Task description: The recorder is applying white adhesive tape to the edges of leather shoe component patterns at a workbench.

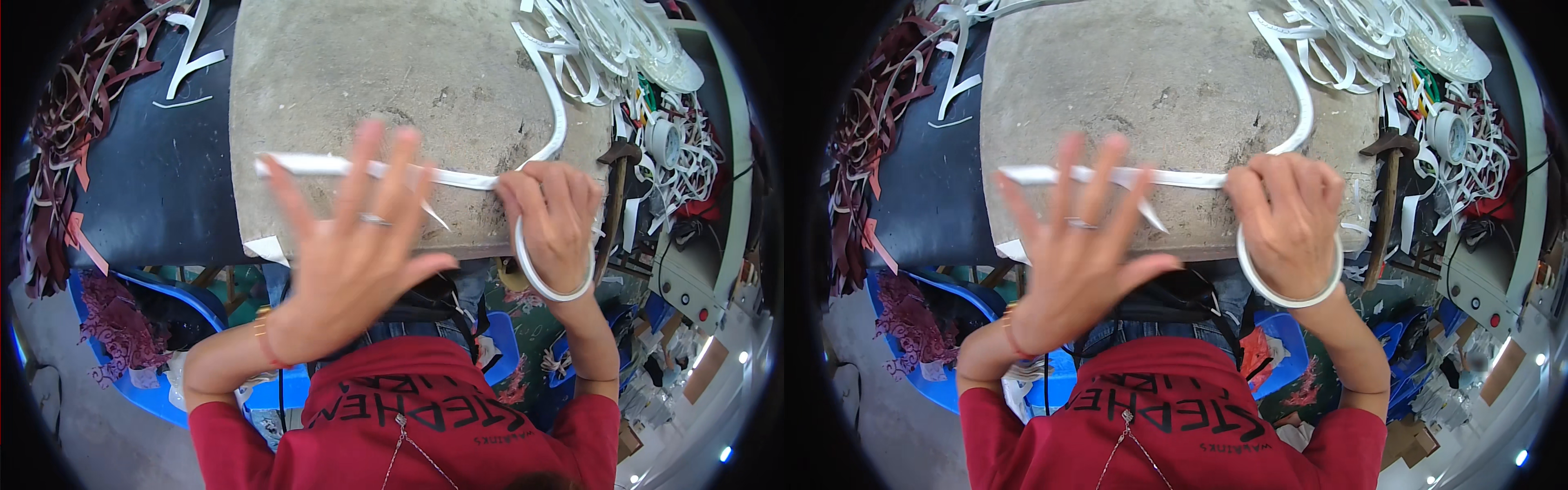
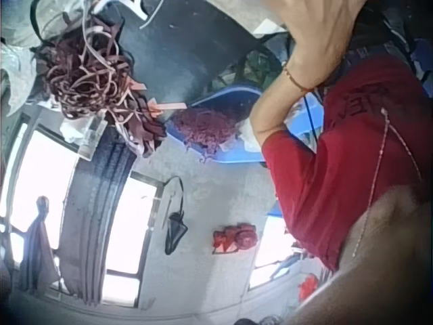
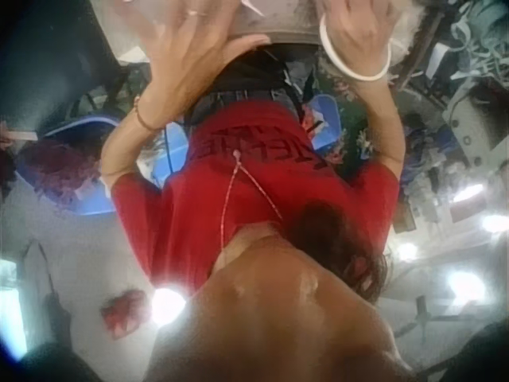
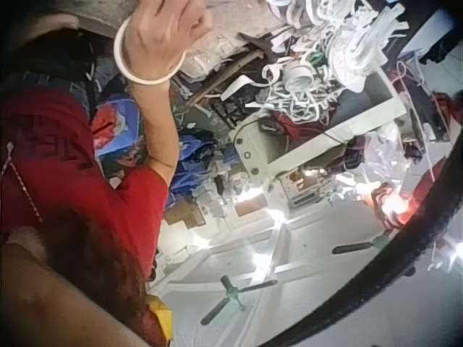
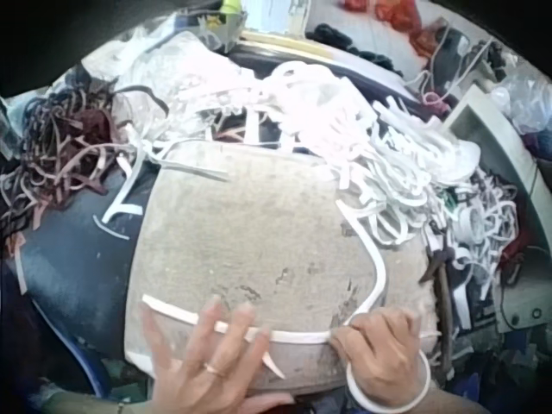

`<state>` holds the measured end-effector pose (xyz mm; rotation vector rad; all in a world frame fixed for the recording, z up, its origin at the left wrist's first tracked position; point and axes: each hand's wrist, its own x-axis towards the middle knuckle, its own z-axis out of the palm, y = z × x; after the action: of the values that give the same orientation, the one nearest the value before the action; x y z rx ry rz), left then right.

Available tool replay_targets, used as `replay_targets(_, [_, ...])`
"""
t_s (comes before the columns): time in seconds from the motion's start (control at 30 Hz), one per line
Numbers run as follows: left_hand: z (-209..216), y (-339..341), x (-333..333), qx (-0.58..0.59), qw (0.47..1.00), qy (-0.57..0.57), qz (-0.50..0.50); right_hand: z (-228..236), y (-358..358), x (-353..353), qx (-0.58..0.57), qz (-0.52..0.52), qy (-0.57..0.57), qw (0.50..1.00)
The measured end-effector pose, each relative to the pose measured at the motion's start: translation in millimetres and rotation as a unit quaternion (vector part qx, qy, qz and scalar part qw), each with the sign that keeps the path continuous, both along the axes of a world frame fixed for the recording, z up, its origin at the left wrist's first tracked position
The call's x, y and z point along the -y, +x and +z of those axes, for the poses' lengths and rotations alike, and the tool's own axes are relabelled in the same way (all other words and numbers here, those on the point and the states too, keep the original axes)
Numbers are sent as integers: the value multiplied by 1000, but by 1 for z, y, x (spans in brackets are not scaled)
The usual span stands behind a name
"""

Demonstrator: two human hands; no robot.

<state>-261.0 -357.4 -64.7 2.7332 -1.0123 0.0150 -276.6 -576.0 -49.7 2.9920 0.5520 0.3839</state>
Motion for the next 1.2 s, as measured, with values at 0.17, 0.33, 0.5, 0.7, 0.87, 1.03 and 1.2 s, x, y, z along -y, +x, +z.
replay_targets(0.17, [11,-5,-40,-3,997,-77,-6,-23,-4,-72,-19,22,242,970])
replay_targets(0.33, [-18,-12,-44,-12,985,-168,-44,-2,-3,-71,-85,-25,241,966])
replay_targets(0.5, [-22,-10,-44,0,986,-161,-51,22,13,-50,-283,-118,370,877])
replay_targets(0.7, [-23,-15,-33,21,988,-150,-28,20,19,-51,-263,-109,294,912])
replay_targets(0.87, [-19,-17,-26,29,994,-107,1,20,30,-25,-239,-57,329,912])
replay_targets(1.03, [-16,-17,-21,40,996,-85,3,20,37,-26,-203,-5,260,944])
replay_targets(1.2, [-14,-10,-40,39,994,-99,-36,24,29,-44,-98,70,38,992])
